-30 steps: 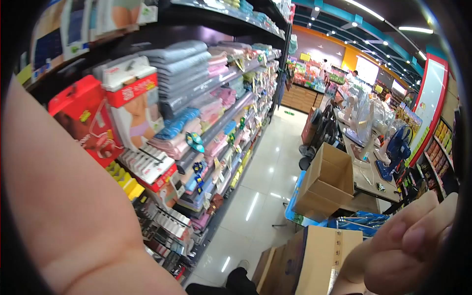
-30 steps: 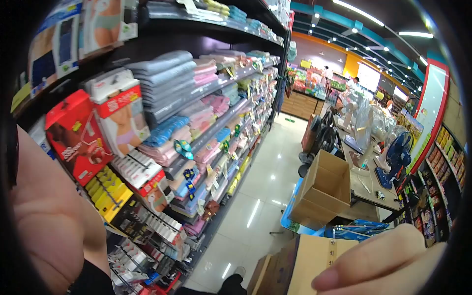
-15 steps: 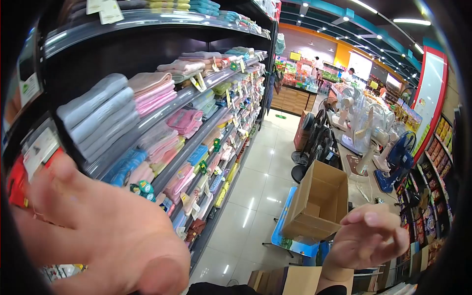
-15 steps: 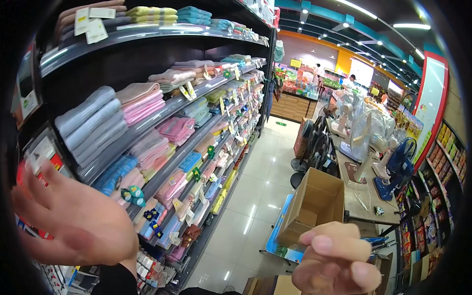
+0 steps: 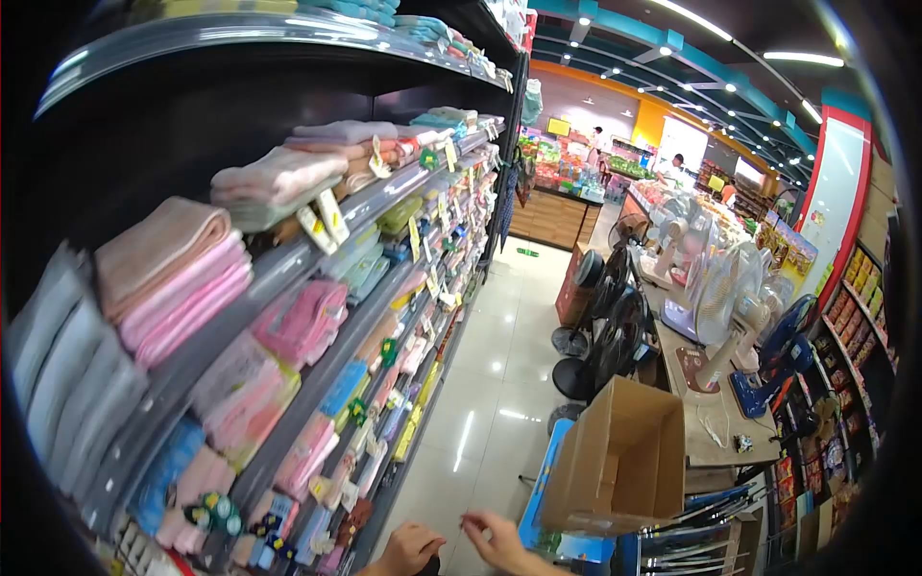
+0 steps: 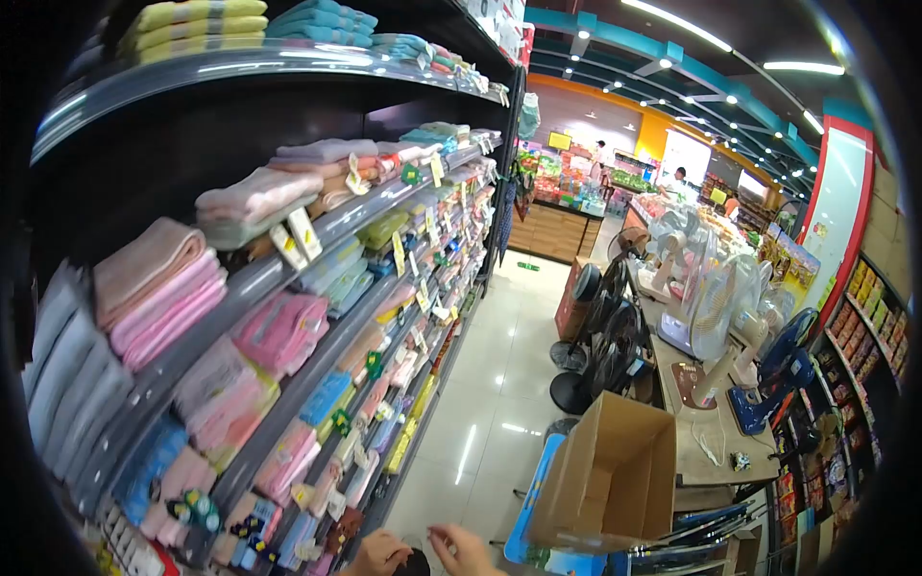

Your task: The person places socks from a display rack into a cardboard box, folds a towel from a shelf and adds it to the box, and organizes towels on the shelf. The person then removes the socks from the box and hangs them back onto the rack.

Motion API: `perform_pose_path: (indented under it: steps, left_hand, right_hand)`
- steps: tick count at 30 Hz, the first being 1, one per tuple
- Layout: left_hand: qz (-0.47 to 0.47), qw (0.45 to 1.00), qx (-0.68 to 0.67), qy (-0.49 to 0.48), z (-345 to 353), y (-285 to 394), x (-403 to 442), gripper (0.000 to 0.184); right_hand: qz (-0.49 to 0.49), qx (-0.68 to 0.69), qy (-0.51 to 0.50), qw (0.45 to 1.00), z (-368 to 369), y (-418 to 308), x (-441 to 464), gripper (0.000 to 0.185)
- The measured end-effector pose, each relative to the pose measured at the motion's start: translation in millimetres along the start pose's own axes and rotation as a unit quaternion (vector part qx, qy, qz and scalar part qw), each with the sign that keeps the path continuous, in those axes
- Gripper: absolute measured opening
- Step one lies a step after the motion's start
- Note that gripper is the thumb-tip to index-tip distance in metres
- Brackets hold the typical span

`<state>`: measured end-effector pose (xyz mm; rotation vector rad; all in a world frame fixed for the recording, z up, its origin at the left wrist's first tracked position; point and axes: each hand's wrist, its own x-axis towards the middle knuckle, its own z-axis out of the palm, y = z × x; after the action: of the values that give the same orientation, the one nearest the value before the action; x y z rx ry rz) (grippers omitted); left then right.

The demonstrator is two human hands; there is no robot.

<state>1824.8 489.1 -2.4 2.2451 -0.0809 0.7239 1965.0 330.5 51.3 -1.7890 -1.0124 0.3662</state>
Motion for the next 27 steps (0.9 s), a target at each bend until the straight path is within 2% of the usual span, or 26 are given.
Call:
perform_pose_path:
  steps: [1, 2, 4, 7, 8, 9, 11, 13, 15, 16, 21, 24, 25, 27]
  left_hand:
    - [-0.048, 0.998, -0.004, 0.027, -4, -7, 14, 0.014]
    - [-0.045, 0.998, -0.006, 0.032, -2, -20, 29, 0.014]
    - [-0.242, 0.965, -0.069, 0.072, 2, -36, 48, 0.011]
    - [-0.260, 0.955, -0.129, 0.066, -11, -59, 96, 0.012]
    - [-0.272, 0.956, -0.106, 0.020, -26, -52, 117, 0.014]
    - [-0.274, 0.956, -0.103, 0.020, -28, -55, 128, 0.014]
    - [-0.179, 0.983, -0.034, 0.027, -29, -65, 149, 0.016]
    - [-0.174, 0.984, -0.035, 0.030, -24, -79, 164, 0.014]
    - [-0.068, 0.996, 0.022, 0.061, -15, -100, 176, 0.013]
    - [-0.124, 0.992, -0.016, 0.011, -10, -115, 181, 0.013]
    - [-0.145, 0.989, -0.028, 0.011, 12, -154, 212, 0.011]
    - [-0.227, 0.972, -0.058, 0.021, 32, -174, 244, 0.015]
    - [-0.227, 0.972, -0.054, 0.029, 35, -176, 260, 0.015]
    - [-0.234, 0.972, -0.024, -0.010, 45, -181, 294, 0.015]
  right_hand:
    - [0.041, -0.017, -0.015, 0.999, 10, 10, 5, 0.021]
    - [0.063, -0.011, -0.013, 0.998, 22, 23, 10, 0.018]
    - [0.097, 0.020, -0.019, 0.995, 42, 35, 17, 0.016]
    - [0.088, 0.020, -0.035, 0.995, 53, 37, 50, 0.018]
    - [0.080, 0.020, -0.018, 0.996, 52, 29, 66, 0.019]
    - [0.071, 0.020, -0.001, 0.997, 51, 27, 80, 0.020]
    - [0.050, 0.037, 0.017, 0.998, 51, 52, 105, 0.022]
    - [0.048, 0.034, 0.000, 0.998, 44, 72, 129, 0.022]
    - [0.035, 0.031, 0.021, 0.999, 36, 76, 150, 0.020]
    - [0.026, 0.016, 0.019, 0.999, 25, 67, 164, 0.020]
    - [0.033, 0.016, -0.023, 0.999, 1, 100, 219, 0.022]
    - [0.043, 0.050, -0.034, 0.997, -18, 119, 250, 0.021]
    - [0.046, 0.066, -0.033, 0.996, -26, 128, 263, 0.022]
    - [0.031, 0.070, -0.041, 0.996, -46, 155, 287, 0.021]
